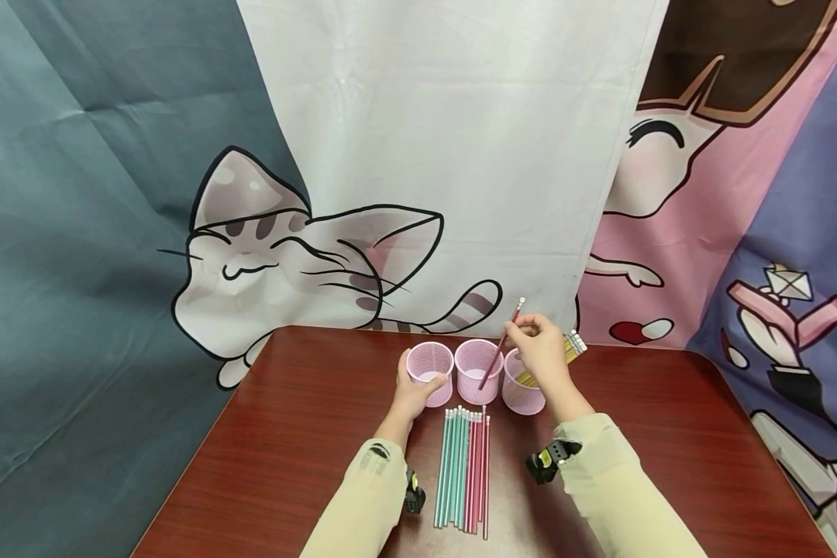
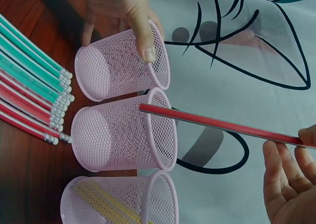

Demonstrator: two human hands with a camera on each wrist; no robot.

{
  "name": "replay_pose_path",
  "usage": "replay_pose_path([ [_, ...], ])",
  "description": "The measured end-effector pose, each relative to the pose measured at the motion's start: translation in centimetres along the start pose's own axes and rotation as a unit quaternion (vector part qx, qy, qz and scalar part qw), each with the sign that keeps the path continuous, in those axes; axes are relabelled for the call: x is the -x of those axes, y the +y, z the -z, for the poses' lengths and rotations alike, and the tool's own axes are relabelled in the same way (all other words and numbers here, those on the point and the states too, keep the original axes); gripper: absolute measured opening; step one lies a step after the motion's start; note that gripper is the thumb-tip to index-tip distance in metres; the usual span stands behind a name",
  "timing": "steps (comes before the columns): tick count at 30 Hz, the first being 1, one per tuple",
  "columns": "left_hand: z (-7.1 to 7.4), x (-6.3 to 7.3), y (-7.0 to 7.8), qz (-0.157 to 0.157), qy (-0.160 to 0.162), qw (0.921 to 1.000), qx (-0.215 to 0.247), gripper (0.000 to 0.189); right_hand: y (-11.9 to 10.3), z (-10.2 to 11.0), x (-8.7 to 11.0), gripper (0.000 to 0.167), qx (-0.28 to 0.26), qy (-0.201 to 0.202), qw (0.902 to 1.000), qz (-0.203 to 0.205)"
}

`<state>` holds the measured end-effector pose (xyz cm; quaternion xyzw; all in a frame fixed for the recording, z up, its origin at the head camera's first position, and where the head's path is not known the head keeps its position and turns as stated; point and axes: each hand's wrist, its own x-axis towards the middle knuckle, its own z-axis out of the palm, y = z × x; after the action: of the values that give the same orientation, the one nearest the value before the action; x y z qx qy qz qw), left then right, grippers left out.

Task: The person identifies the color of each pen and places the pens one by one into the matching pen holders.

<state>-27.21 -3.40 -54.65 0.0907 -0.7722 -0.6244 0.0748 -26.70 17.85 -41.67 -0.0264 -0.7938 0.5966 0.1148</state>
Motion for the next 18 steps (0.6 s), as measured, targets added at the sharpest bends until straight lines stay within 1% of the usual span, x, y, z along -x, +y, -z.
replay_pose_path([
  [4, 0.0, 0.0, 0.0, -0.001, -0.001, 1.0000, 0.004, 0.096, 0.1, 0.1, 0.0, 0.017, -0.027, 0.021, 0.9994, -0.004],
  [8, 0.1, 0.1, 0.1, -0.001, -0.002, 1.0000, 0.009, 0.096, 0.2, 0.1, 0.0, 0.016, -0.053, 0.040, 0.9978, -0.012],
  [15, 0.1, 0.1, 0.2, -0.003, -0.001, 1.0000, 0.007, 0.096, 1.2, 0.0, 0.0, 0.015, -0.103, 0.027, 0.9928, -0.054],
  [18, 0.1, 0.1, 0.2, -0.003, -0.001, 1.0000, 0.005, 0.096, 1.9, -0.3, -0.1, 0.014, -0.102, 0.028, 0.9918, -0.073],
])
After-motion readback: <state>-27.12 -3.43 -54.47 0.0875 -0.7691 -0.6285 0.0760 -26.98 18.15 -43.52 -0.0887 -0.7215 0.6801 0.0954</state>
